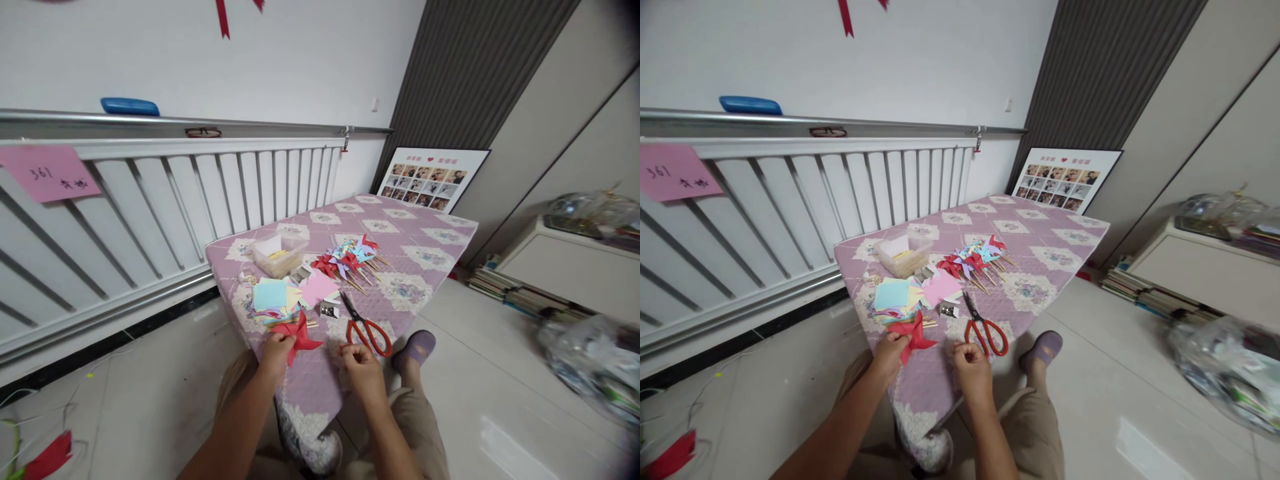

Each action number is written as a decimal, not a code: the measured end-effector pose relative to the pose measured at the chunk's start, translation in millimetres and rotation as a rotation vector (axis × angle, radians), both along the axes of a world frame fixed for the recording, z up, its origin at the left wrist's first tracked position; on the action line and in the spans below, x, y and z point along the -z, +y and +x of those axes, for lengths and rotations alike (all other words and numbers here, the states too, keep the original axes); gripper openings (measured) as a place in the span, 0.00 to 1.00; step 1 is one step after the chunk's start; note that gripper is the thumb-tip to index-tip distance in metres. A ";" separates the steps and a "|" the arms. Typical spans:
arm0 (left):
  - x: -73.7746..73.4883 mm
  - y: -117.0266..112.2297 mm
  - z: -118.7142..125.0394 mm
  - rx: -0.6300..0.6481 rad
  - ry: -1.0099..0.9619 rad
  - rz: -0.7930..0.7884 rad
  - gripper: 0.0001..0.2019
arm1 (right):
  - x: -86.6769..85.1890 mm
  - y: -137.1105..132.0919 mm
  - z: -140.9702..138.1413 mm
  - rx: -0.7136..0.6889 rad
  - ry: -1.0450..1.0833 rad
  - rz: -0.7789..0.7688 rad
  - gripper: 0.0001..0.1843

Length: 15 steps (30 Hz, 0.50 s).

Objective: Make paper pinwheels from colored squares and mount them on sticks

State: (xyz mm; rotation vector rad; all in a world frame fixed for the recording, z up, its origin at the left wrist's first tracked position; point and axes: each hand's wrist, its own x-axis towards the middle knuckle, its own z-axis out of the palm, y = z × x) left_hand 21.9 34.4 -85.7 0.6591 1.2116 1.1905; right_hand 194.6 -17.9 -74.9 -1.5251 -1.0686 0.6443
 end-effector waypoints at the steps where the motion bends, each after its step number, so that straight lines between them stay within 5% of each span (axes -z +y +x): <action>1: 0.4 -1.1 0.7 0.008 0.012 -0.001 0.08 | -5.3 -2.0 1.1 -0.003 0.044 0.004 0.14; 8: 0.1 -21.9 13.2 0.110 0.090 -0.012 0.08 | -44.8 -16.6 -3.2 -0.196 0.186 -0.001 0.15; 15: -18.7 -45.7 22.8 0.168 0.192 0.038 0.06 | -60.0 -33.7 -25.9 -0.320 0.210 -0.019 0.13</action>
